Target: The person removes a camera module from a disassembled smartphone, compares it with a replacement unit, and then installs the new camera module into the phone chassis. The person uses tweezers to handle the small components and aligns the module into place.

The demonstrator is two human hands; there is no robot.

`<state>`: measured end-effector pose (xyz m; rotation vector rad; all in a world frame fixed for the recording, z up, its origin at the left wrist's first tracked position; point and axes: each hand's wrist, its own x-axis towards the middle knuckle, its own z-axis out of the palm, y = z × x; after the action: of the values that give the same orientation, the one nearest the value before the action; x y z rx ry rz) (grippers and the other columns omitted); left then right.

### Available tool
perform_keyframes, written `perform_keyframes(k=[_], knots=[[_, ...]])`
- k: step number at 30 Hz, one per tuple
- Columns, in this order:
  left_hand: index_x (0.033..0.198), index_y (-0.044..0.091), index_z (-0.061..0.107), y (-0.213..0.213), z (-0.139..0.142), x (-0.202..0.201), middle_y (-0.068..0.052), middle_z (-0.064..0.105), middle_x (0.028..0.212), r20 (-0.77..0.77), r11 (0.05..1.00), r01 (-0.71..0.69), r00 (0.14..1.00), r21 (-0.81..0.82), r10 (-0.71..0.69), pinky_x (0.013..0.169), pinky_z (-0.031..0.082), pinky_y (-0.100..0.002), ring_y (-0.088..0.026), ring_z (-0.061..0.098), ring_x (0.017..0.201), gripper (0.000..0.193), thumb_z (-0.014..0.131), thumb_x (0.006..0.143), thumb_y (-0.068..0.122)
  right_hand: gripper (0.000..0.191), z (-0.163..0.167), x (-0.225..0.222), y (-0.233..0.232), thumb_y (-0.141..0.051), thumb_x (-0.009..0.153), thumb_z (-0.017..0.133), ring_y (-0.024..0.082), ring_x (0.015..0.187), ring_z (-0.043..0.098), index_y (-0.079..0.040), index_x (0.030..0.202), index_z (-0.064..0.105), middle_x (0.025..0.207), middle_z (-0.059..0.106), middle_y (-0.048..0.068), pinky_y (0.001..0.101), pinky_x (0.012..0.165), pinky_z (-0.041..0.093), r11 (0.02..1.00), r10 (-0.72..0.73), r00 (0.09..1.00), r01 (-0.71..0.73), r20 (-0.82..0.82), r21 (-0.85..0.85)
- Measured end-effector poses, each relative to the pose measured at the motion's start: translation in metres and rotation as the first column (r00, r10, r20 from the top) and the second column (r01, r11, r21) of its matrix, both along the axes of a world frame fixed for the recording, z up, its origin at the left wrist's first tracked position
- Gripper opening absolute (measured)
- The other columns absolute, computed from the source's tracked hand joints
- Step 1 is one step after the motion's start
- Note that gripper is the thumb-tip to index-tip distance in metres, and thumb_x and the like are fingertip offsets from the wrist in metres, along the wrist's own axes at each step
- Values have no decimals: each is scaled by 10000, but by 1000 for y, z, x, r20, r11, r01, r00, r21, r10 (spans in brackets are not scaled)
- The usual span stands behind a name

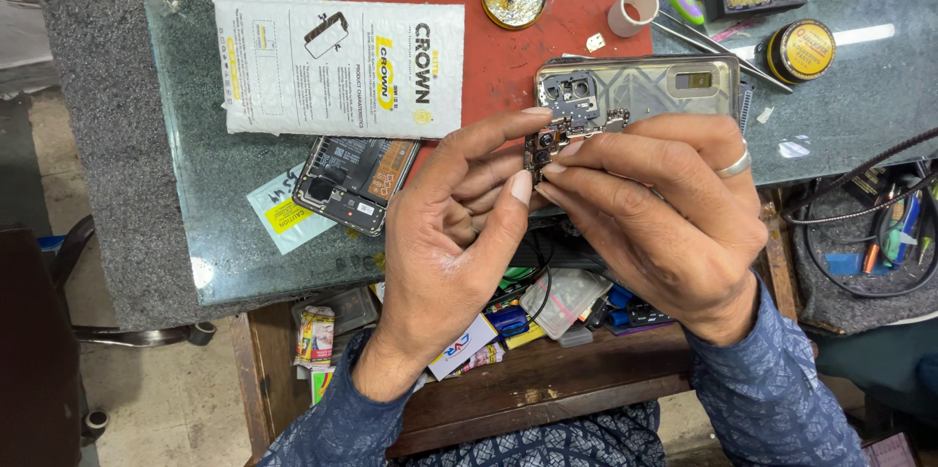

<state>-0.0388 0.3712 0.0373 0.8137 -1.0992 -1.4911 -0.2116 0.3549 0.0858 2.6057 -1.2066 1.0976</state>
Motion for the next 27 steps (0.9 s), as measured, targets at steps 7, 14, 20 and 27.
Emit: perform_keyframes(k=[7,14,20,27], knots=[[1459,-30,505,0,-1,0,-152,615,1464,-45,1000,1,999,-22,-2,1112,597,-321,-195,671,1284,365,530,1095,-38,264,2,-1,0,5,717,919,250,903,632,-16,941,780,995,720,85,359,789,512,1000,-3,1000,3,-6,5],[1450,-7,540,0,2,4,-156,673,1394,9,999,7,1000,-38,-7,1103,600,-308,-183,683,1271,353,541,1098,-29,256,4,1,1,16,720,912,253,905,633,-15,937,780,981,716,85,363,786,512,1000,-11,1000,11,-4,6],[1436,13,560,0,5,4,-147,700,1354,61,999,0,998,-36,2,1055,613,-281,-169,705,1227,350,557,1088,-12,255,6,2,1,19,720,905,256,906,634,-11,940,780,982,714,89,363,785,515,1000,-5,1000,6,-8,11],[1433,21,567,-1,6,5,-142,720,1326,87,999,-3,996,-33,5,1019,617,-262,-153,718,1194,344,555,1091,0,251,6,0,1,17,730,902,251,901,634,-6,947,779,996,715,88,361,782,514,1000,13,1000,-13,-17,5]])
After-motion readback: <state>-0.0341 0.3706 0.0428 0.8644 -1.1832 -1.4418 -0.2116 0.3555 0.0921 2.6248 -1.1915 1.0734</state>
